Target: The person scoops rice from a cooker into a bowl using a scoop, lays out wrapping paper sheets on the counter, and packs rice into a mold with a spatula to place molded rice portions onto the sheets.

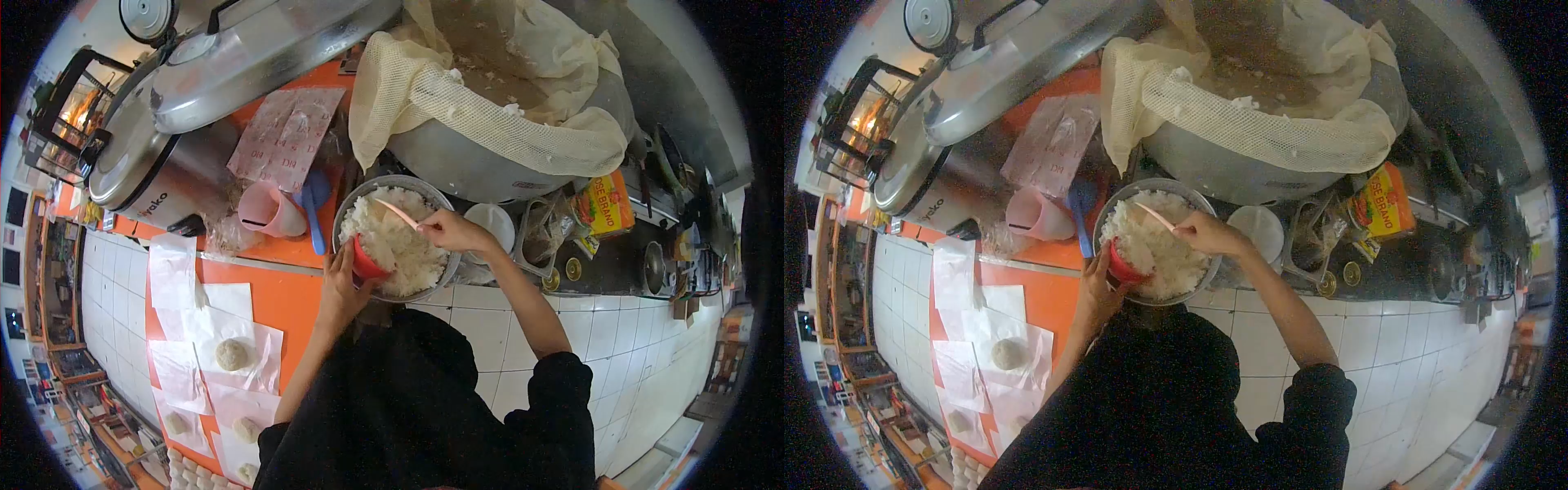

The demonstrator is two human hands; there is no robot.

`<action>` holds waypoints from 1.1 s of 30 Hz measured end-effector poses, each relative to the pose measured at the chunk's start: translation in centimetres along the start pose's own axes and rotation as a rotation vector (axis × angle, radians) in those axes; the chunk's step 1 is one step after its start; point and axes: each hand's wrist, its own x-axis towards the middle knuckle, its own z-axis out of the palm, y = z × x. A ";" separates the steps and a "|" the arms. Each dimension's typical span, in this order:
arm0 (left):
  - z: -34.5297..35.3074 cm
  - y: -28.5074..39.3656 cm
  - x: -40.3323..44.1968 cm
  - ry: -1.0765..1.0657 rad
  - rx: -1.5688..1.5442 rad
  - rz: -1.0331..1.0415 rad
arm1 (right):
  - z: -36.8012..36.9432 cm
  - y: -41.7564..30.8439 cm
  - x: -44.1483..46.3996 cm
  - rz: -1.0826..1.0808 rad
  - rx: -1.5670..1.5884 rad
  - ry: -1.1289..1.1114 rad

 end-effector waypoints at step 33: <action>-0.3 -0.4 -0.6 0.065 -0.061 0.003 | 8.6 -1.5 -5.7 -0.167 -0.184 0.187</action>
